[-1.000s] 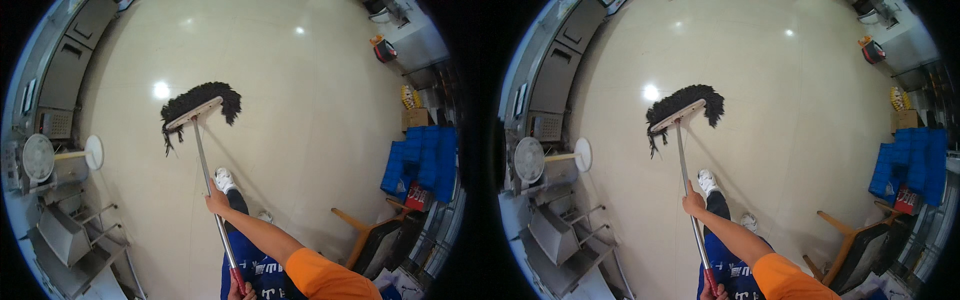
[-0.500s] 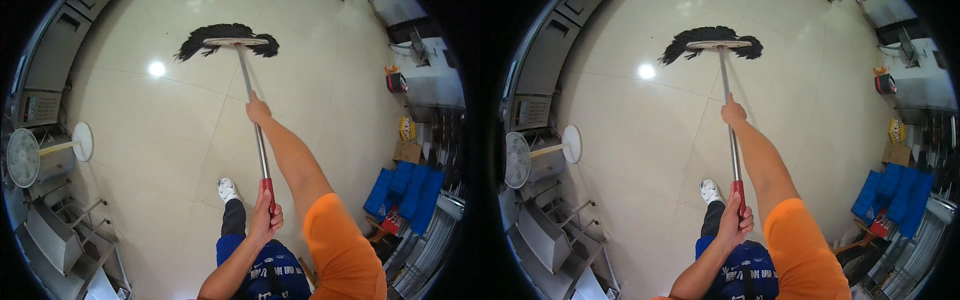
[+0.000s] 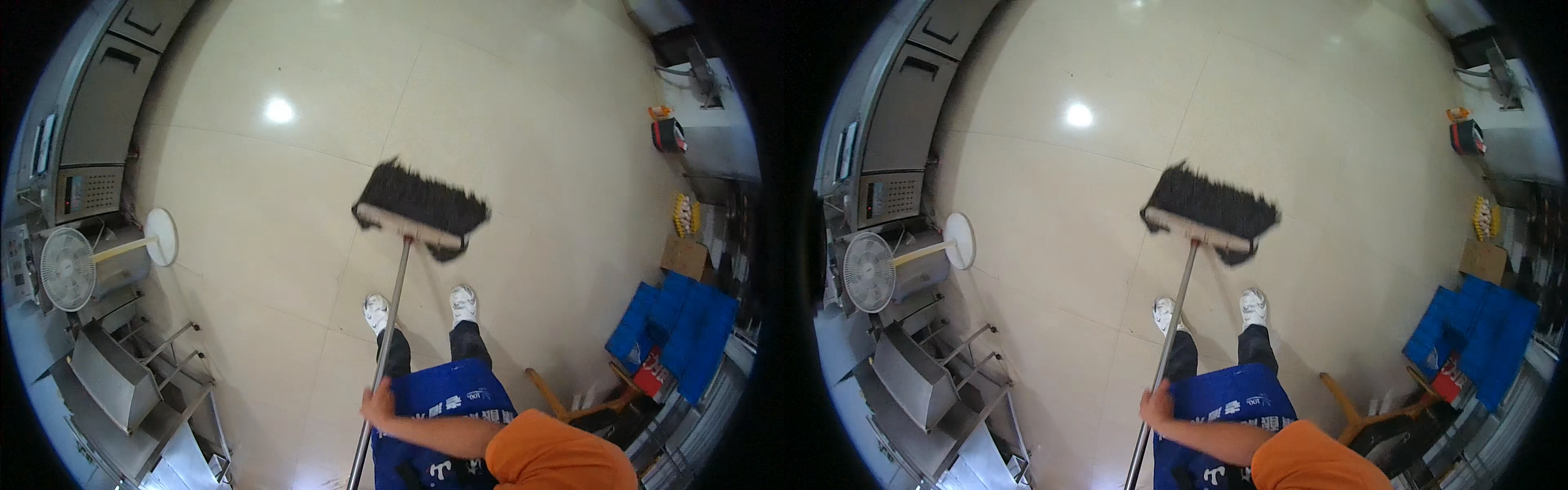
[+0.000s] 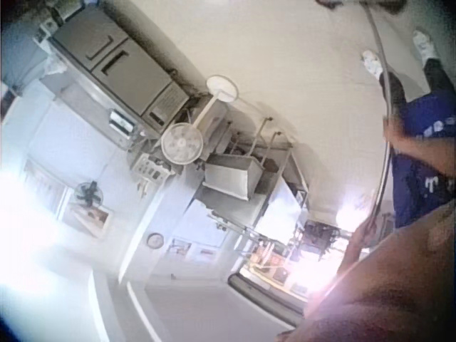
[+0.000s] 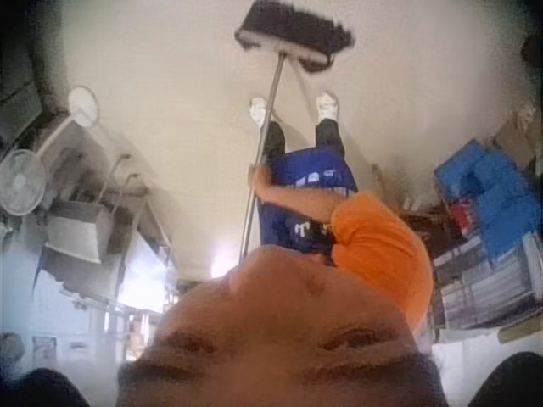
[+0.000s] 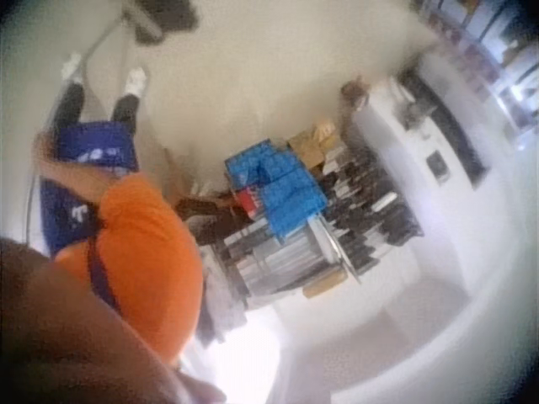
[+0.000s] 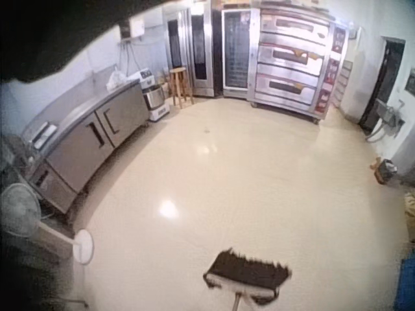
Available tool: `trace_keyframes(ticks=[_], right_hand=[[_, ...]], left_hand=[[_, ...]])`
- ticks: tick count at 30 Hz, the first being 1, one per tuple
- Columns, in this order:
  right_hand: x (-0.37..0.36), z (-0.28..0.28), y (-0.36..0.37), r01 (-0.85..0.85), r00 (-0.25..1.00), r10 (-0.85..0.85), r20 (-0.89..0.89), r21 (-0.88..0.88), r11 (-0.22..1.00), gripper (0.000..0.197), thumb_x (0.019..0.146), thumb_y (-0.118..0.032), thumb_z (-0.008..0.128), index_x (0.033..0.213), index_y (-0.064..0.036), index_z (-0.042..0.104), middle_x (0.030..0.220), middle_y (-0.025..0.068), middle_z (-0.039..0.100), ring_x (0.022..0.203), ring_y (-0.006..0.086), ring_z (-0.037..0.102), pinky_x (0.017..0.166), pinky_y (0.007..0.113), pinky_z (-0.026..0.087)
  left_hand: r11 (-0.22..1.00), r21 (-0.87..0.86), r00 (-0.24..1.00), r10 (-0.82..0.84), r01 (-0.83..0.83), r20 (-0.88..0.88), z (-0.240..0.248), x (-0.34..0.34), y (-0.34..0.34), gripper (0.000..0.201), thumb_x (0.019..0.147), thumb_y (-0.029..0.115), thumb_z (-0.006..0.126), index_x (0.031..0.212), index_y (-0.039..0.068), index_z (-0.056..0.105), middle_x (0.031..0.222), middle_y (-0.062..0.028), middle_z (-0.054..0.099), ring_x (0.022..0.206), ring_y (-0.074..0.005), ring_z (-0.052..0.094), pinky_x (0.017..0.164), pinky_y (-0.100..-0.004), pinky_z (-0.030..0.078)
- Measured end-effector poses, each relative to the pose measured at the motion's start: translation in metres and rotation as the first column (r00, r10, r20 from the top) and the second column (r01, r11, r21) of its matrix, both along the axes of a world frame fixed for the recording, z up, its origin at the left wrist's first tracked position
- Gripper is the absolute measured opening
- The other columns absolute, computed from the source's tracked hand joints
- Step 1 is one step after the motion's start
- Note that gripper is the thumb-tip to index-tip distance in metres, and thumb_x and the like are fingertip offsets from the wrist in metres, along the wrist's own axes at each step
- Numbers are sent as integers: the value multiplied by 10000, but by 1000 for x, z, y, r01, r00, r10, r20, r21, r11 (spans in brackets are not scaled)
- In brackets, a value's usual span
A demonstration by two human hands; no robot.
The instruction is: The person mops a tiled floor in a commercial space using a flat mop with a long handle. They systematically clean the area around a stainless steel display counter, a standing fan, and stacked colorful chairs, moving the mop back and forth to cover the surface.
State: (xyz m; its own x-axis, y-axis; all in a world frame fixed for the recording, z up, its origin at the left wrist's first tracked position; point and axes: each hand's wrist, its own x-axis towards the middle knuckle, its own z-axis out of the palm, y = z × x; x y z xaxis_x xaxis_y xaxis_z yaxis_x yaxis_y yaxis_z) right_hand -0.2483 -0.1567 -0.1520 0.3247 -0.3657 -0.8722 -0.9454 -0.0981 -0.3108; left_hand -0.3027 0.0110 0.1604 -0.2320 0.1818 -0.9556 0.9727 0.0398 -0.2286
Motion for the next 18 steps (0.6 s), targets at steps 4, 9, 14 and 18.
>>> trace_keyframes(ticks=[4, 9, 14, 18], right_hand=[[-47, 3, -7, 549, 834, -390, -389, 522, 653, 250, 896, -51, 539, 1020, -21, 324, 675, 147, 580, 478, 253, 622, 432, 420, 556], [-66, -17, -85, 518, 853, -439, -282, 556, 650, 238, 887, -51, 552, 1013, -48, 351, 635, 111, 529, 432, 241, 594, 367, 405, 509], [28, -67, -228, 438, 884, -467, -1, 348, 829, 203, 926, -170, 540, 964, -23, 405, 524, 106, 513, 361, 249, 565, 305, 395, 451], [112, -122, -354, 436, 866, -476, 153, 234, 869, 172, 902, -153, 570, 884, -14, 468, 565, 111, 557, 400, 248, 587, 344, 402, 461]], left_hand=[[994, 62, 993, 96, -92, -71, 18, 11, -68, 300, 976, 314, 580, 1194, 111, 616, 820, 51, 611, 618, -44, 492, 522, -181, 406], [982, 6, 978, 188, -188, -89, -13, 2, -158, 305, 978, 295, 579, 1215, 104, 602, 839, 46, 612, 649, -49, 511, 557, -190, 427], [830, -270, 873, 467, -488, -142, -77, -12, -208, 313, 980, 277, 579, 1236, 98, 587, 858, 41, 613, 680, -55, 529, 591, -199, 448], [750, -525, 914, 361, -402, -183, -139, 35, -283, 414, 998, 397, 468, 1206, 59, 587, 678, 14, 508, 515, -78, 411, 471, -220, 341]])
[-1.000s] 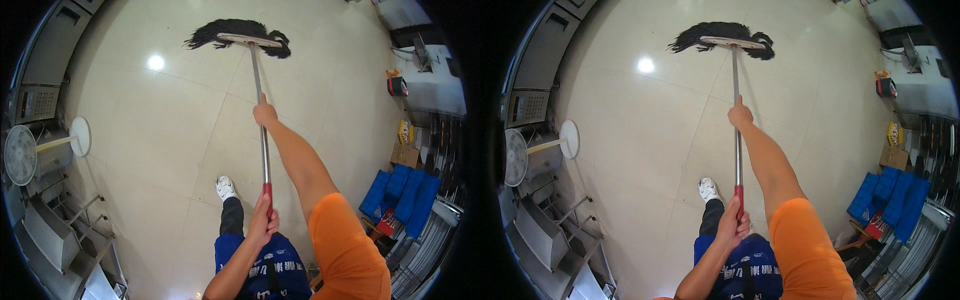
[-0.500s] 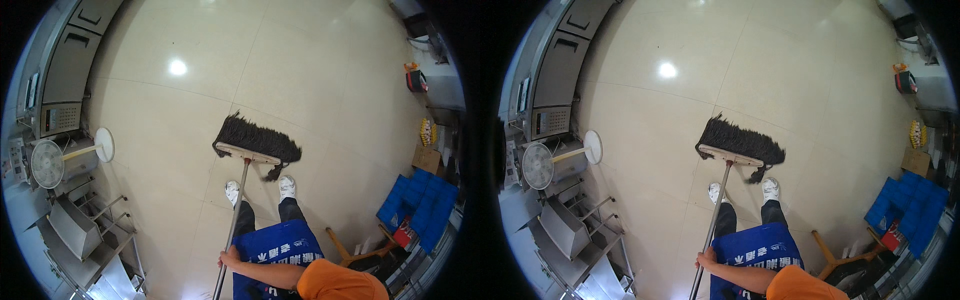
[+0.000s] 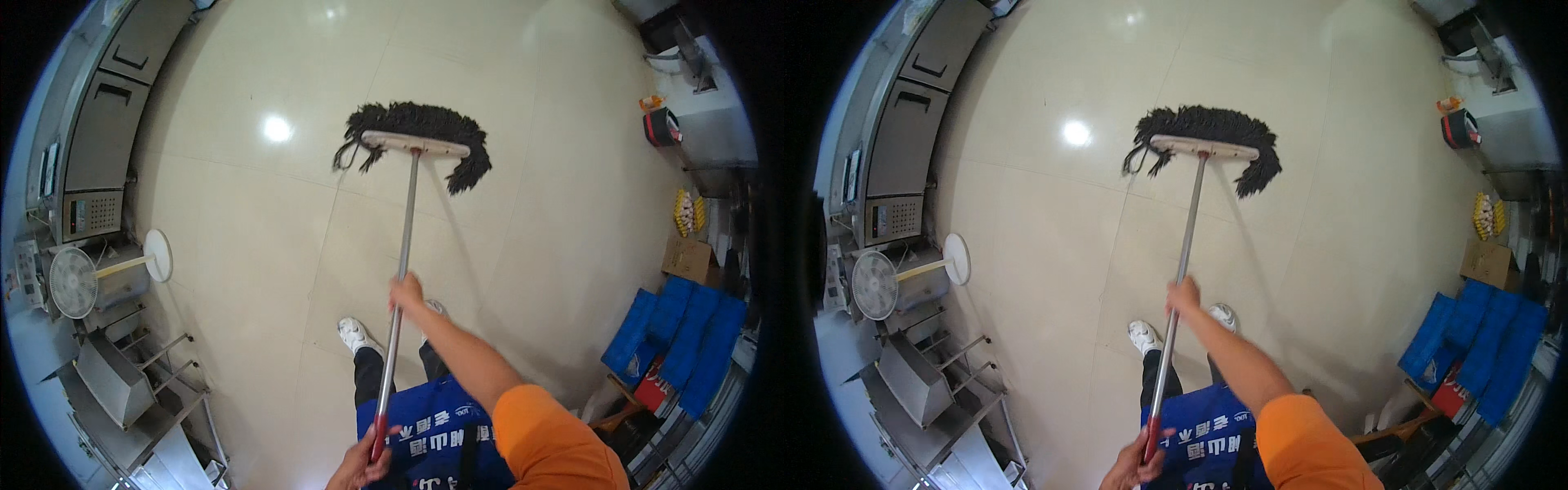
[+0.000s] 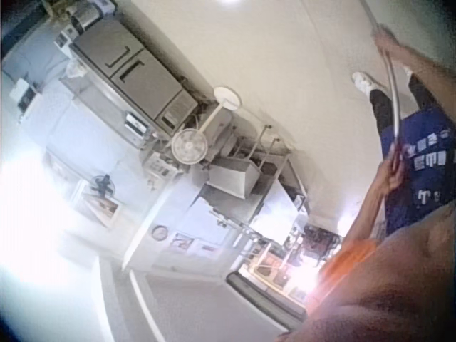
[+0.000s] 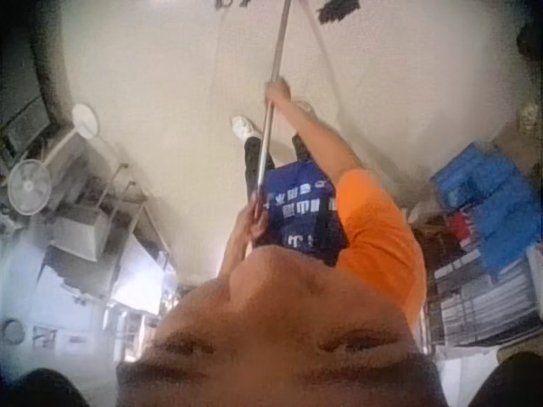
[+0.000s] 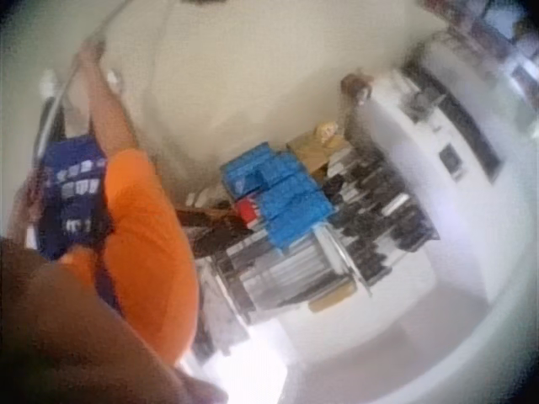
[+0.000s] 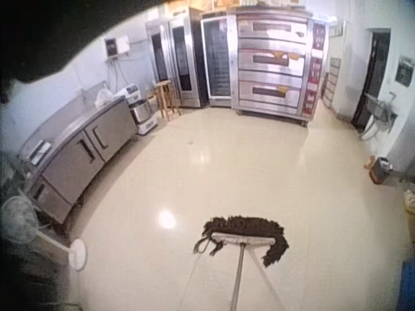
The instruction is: The person mops a tiled floor in a commercial space using a flat mop with a long handle. They systematically clean the area around a stainless steel display counter, a standing fan, and stacked colorful chairs, moving the mop back and forth to cover the surface.
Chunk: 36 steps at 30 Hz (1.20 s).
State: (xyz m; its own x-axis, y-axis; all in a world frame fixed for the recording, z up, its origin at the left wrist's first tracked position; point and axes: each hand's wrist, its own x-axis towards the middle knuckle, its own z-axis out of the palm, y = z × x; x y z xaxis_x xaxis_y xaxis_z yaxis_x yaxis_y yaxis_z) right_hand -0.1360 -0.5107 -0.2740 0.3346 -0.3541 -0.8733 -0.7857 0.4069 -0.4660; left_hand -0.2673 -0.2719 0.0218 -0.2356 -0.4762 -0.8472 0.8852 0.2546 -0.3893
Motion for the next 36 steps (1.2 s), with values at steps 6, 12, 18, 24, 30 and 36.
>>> trace_keyframes(ticks=[6, 12, 18, 24, 30, 36], right_hand=[[79, -10, -142, -428, 903, 284, -324, -600, 676, 341, 836, -222, 631, 1054, 21, 530, 1000, 236, 669, 976, 378, 654, 841, 468, 526], [9, -42, -71, -489, 864, 288, -412, -553, 675, 483, 850, -185, 600, 1238, 36, 417, 987, 253, 666, 916, 402, 665, 803, 485, 537], [-119, 39, 186, -219, 960, 197, -199, -96, 971, 331, 910, -158, 584, 1104, -6, 363, 680, 149, 609, 487, 255, 638, 412, 391, 518], [-157, 106, 298, 110, 949, 29, -315, 413, 904, 242, 909, -125, 558, 1060, -24, 397, 648, 136, 566, 419, 228, 594, 346, 378, 488], [-131, 67, 271, -34, 983, 51, -176, 99, 995, 220, 943, -228, 553, 984, -27, 472, 557, 103, 540, 348, 219, 540, 310, 373, 441], [-1, -54, 121, -309, 948, 272, -166, -271, 912, 316, 911, -202, 568, 696, 25, 523, 549, 134, 567, 418, 270, 602, 363, 430, 470]], left_hand=[[991, -91, 983, -77, 93, 169, -77, 60, -125, 517, 997, 524, 427, 870, 48, 584, 547, -5, 436, 351, -74, 278, 324, -218, 211], [995, -100, 998, 31, -26, 54, -88, -8, -35, 477, 988, 511, 461, 814, 72, 529, 525, 12, 391, 365, -82, 288, 344, -230, 217], [833, 445, 907, -410, 328, 100, 80, -71, 148, 291, 994, 253, 559, 1232, 85, 563, 874, 48, 577, 731, -58, 530, 666, -198, 451], [810, 464, 934, -302, 358, -192, 143, -38, 202, 276, 998, 251, 552, 1215, 83, 567, 880, 46, 567, 738, -56, 525, 669, -199, 449], [885, 340, 948, -287, 319, -140, 129, -29, 211, 261, 1001, 250, 545, 1199, 82, 570, 885, 44, 557, 746, -55, 520, 672, -200, 446], [996, -59, 970, 54, -70, -237, 18, 52, 134, 472, 993, 494, 455, 785, 78, 532, 487, -13, 395, 347, -103, 324, 326, -231, 219]])
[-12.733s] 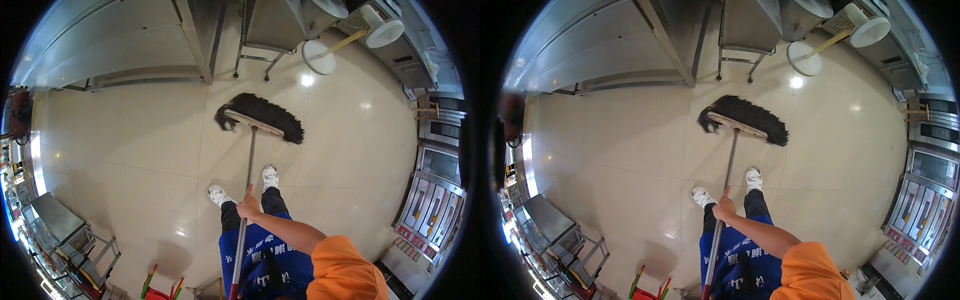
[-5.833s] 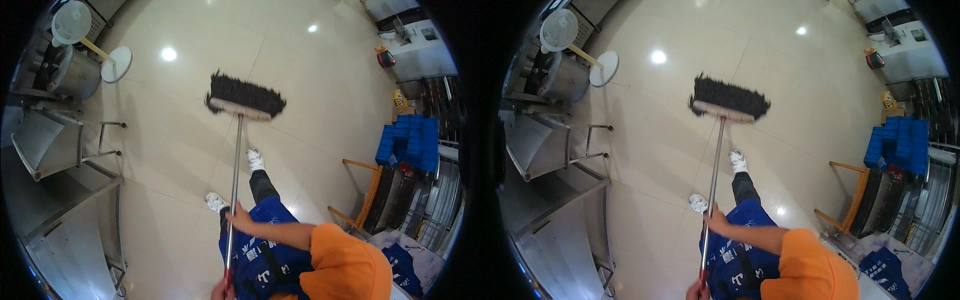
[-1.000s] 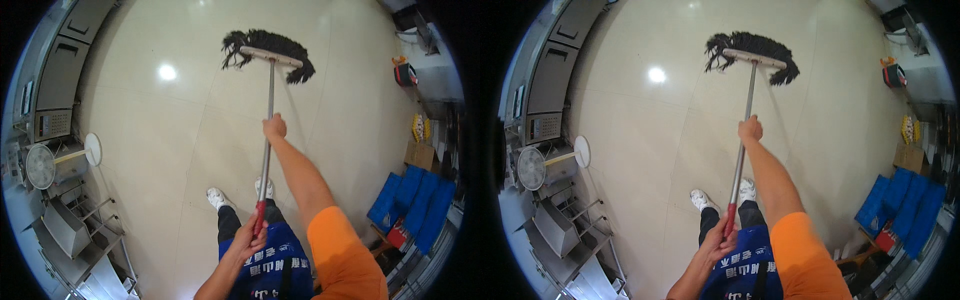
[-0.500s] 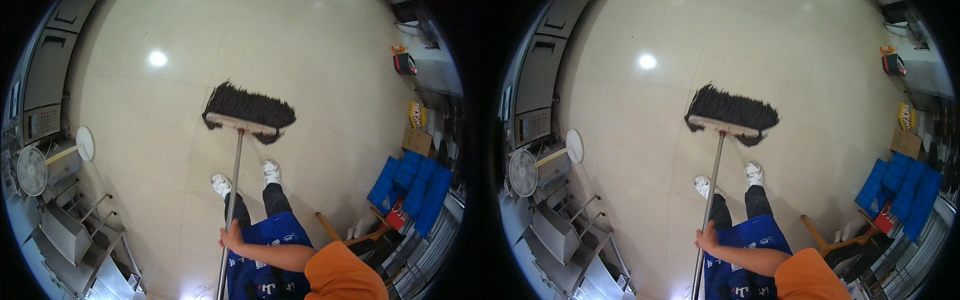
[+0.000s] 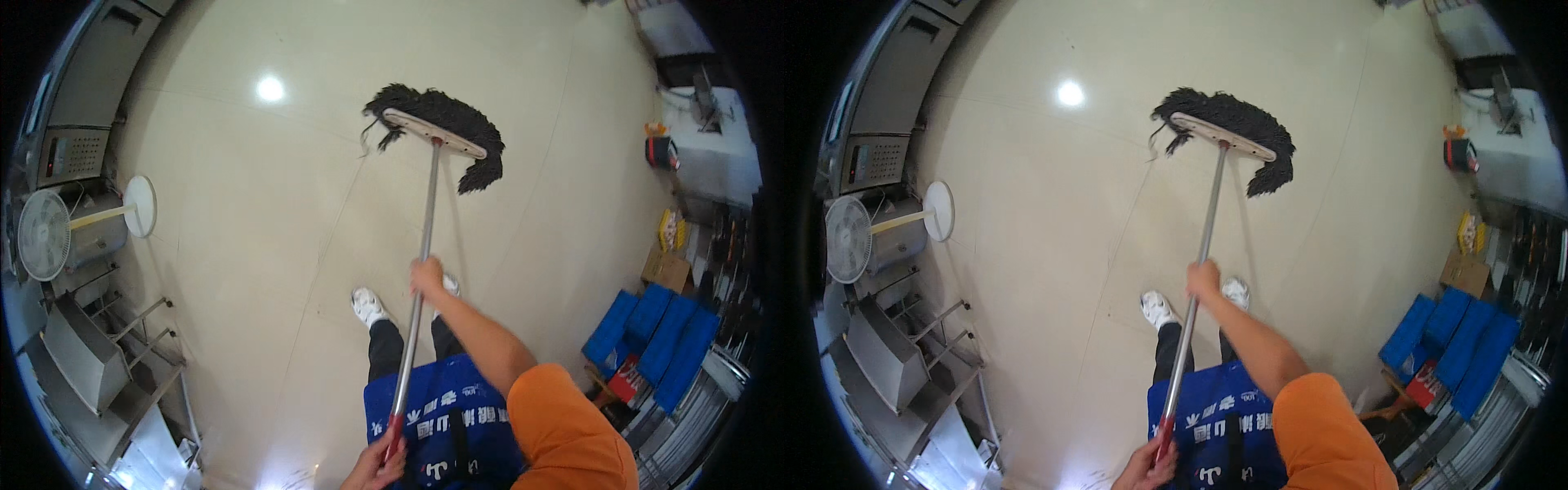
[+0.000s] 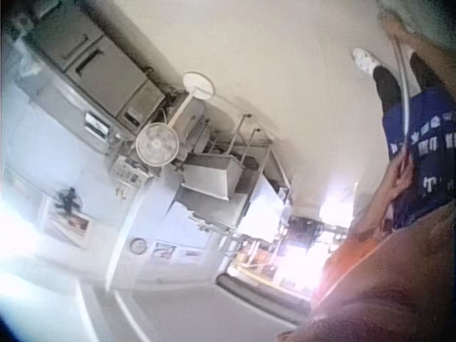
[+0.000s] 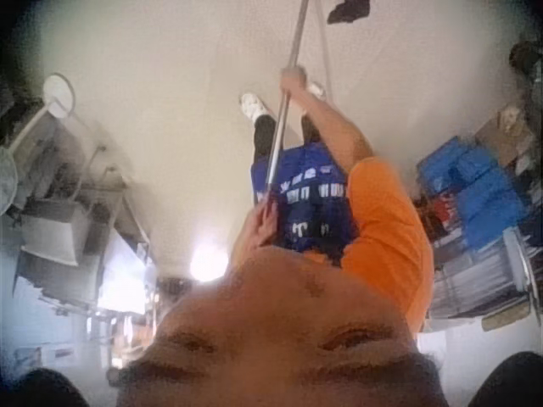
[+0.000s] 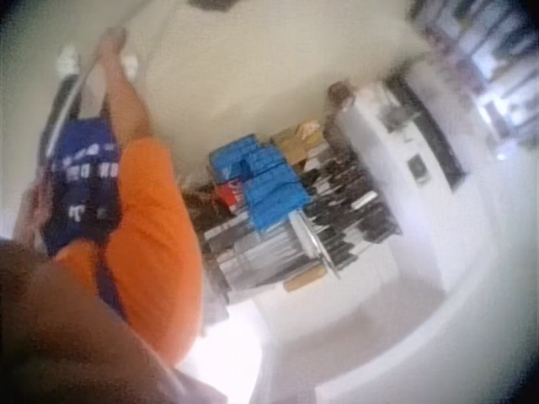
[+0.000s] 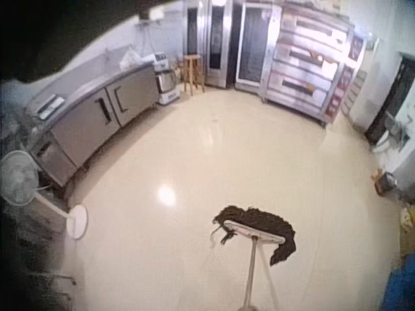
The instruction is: The person mops a tiled floor in a commercial space using a flat mop with a long handle. They systematically clean the area around a stainless steel display counter, a standing fan, and stacked colorful chairs, moving the mop back and forth to cover the surface.
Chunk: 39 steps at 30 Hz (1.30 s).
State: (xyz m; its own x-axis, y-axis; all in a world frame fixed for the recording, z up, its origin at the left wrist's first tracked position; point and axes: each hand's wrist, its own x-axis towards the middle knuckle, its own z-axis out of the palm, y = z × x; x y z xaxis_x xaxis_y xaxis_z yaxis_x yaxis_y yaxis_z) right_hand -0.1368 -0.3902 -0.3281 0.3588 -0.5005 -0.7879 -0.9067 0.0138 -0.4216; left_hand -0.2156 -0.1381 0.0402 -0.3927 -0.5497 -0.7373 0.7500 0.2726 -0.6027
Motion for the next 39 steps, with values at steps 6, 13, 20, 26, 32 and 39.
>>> trace_keyframes(ticks=[6, 13, 20, 26, 32, 39], right_hand=[[137, 37, -145, -471, 881, 352, -315, -527, 708, 575, 835, -342, 712, 1234, 27, 526, 1081, 210, 667, 1040, 347, 640, 867, 457, 520], [26, 1, -164, -564, 816, 351, -459, -505, 653, 311, 884, -170, 548, 1102, 44, 602, 1034, 217, 681, 954, 348, 676, 794, 456, 547], [-135, 44, 72, 28, 972, -78, -222, -223, 975, 574, 850, -166, 584, 1322, 33, 326, 957, 315, 636, 860, 444, 652, 782, 514, 510], [-177, 141, 154, 476, 874, -447, -190, 153, 866, 436, 875, -139, 626, 1193, -17, 353, 769, 157, 600, 475, 213, 607, 403, 363, 501], [-247, 70, 105, 329, 944, -330, 10, -113, 937, 464, 862, -152, 621, 1201, 42, 372, 833, 227, 618, 593, 330, 641, 521, 422, 531], [-196, 32, -209, 441, 895, -445, 14, -166, 882, 674, 798, -238, 694, 1327, 26, 370, 828, 175, 672, 660, 281, 687, 596, 412, 566]], left_hand=[[958, -269, 969, 154, -100, 191, -106, 55, -119, 441, 957, 514, 531, 804, 100, 538, 500, 15, 388, 345, -86, 283, 328, -231, 206], [975, -216, 985, -20, 57, 171, -111, -11, -90, 420, 947, 490, 569, 780, 106, 527, 514, 21, 388, 353, -81, 280, 327, -227, 199], [859, 60, 737, -471, 509, 485, 5, -70, 139, 263, 1009, 231, 523, 1222, 83, 567, 851, 56, 521, 739, -35, 494, 631, -184, 408], [948, 229, 966, -246, 223, 77, 109, -71, 178, 355, 997, 356, 505, 1177, 57, 571, 531, 32, 398, 313, -71, 298, 279, -205, 242], [908, 134, 893, -416, 398, 168, 88, -115, 94, 298, 985, 346, 544, 1135, 96, 601, 559, 71, 381, 418, -34, 322, 367, -204, 240], [910, 21, 871, -402, 414, 282, -14, -112, -155, 390, 1005, 380, 494, 1365, 245, 428, 570, -34, 432, 347, -90, 297, 299, -220, 210]])
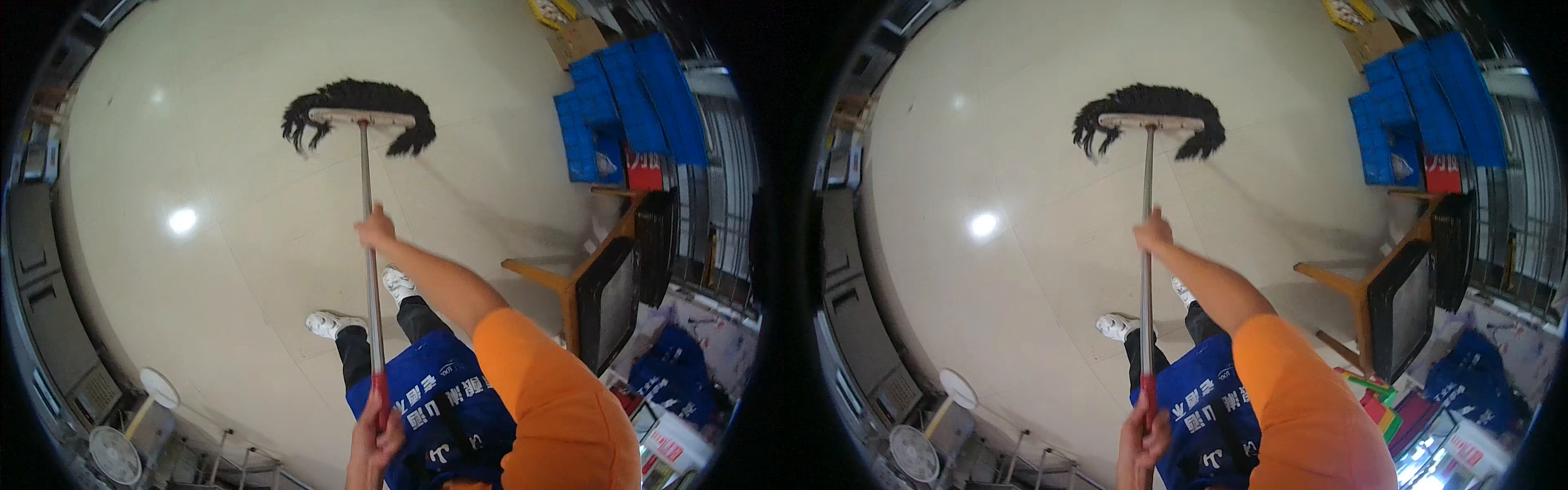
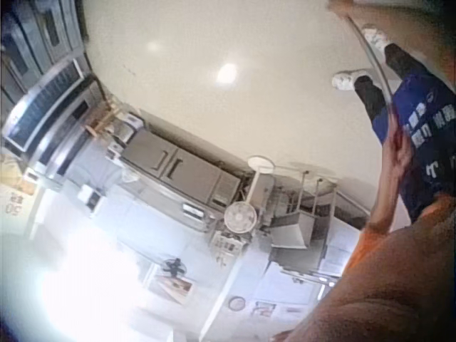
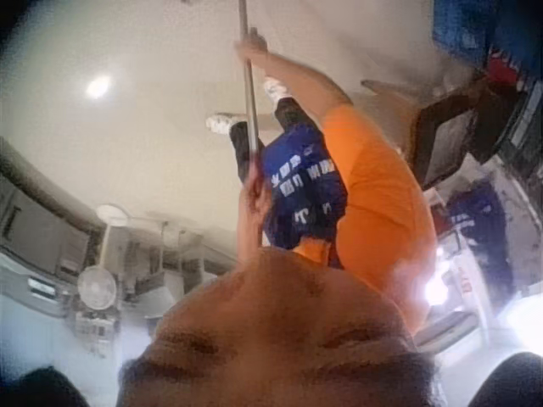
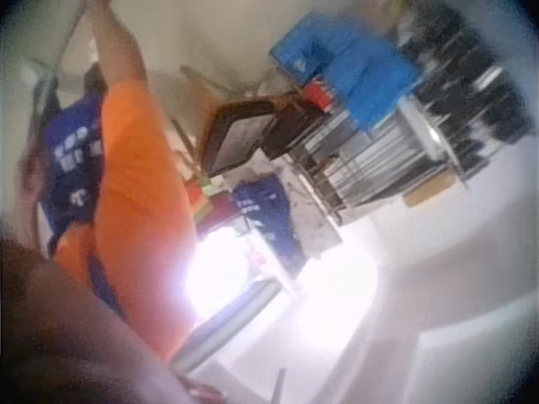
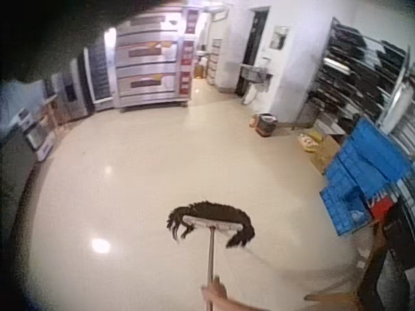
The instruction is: The person mops a tiled floor in a commercial space using a flat mop with a long handle. They systematically clean the area around a stainless steel display counter, a standing fan, and stacked colorful chairs, moving the mop back and forth to cover the surface.
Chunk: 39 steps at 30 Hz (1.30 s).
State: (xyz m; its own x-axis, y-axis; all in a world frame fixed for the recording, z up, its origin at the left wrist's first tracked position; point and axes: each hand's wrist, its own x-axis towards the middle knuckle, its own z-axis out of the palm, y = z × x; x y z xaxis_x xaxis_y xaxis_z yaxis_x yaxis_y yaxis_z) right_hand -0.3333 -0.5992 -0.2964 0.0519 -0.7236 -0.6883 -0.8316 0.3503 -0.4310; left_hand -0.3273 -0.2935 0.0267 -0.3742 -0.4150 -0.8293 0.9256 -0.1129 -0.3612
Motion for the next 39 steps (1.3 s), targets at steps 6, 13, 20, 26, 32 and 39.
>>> trace_keyframes(ticks=[6, 13, 20, 26, 32, 39], right_hand=[[-42, 3, -136, -159, 941, 113, -319, -122, 980, 230, 870, -200, 565, 1007, -64, 689, 1030, 140, 706, 1007, 325, 671, 852, 423, 548], [-134, -16, 21, 41, 978, -81, -190, -206, 978, 397, 855, -332, 613, 1090, -18, 556, 1007, 211, 663, 949, 385, 652, 822, 498, 521], [-109, 74, 279, 566, 801, -598, 42, 273, 778, 378, 912, -180, 590, 1177, -33, 363, 710, 128, 597, 541, 252, 618, 451, 384, 511], [-139, 110, 267, 664, 608, -792, 64, 506, 550, 301, 893, -133, 594, 1062, 6, 387, 637, 86, 565, 456, 182, 589, 377, 334, 483], [-217, 78, 158, 595, 725, -680, 107, 400, 697, 360, 854, -253, 634, 948, 60, 483, 649, 189, 636, 519, 281, 665, 545, 397, 559], [-407, -12, -33, 736, 652, -747, 130, 128, 665, 438, 785, -345, 762, 978, -15, 548, 752, 139, 686, 590, 237, 687, 544, 374, 556]], left_hand=[[982, -178, 998, -64, 66, 14, -63, -55, -135, 229, 993, 411, 515, 1067, 197, 473, 633, -23, 514, 370, -54, 301, 310, -195, 209], [969, -80, 972, -230, 234, 56, -61, -74, 10, 393, 996, 379, 516, 1349, 245, 408, 586, -12, 458, 384, -85, 344, 330, -202, 244], [689, 371, 710, -697, 623, 102, 103, 36, 120, 507, 984, 370, 536, 1431, 208, 361, 604, -4, 476, 439, -94, 405, 386, -217, 290], [560, 449, 596, -800, 696, 74, 136, 33, 76, 427, 986, 365, 533, 1352, 164, 446, 671, 7, 518, 542, -96, 467, 470, -227, 361], [565, 476, 595, -797, 674, 104, 104, -58, -36, 373, 987, 360, 530, 1273, 120, 531, 738, 18, 560, 645, -97, 530, 553, -237, 433], [533, -52, 534, -845, 845, 8, -22, -154, -145, 347, 988, 409, 525, 1268, 213, 463, 534, 11, 438, 351, -67, 334, 340, -213, 245]])
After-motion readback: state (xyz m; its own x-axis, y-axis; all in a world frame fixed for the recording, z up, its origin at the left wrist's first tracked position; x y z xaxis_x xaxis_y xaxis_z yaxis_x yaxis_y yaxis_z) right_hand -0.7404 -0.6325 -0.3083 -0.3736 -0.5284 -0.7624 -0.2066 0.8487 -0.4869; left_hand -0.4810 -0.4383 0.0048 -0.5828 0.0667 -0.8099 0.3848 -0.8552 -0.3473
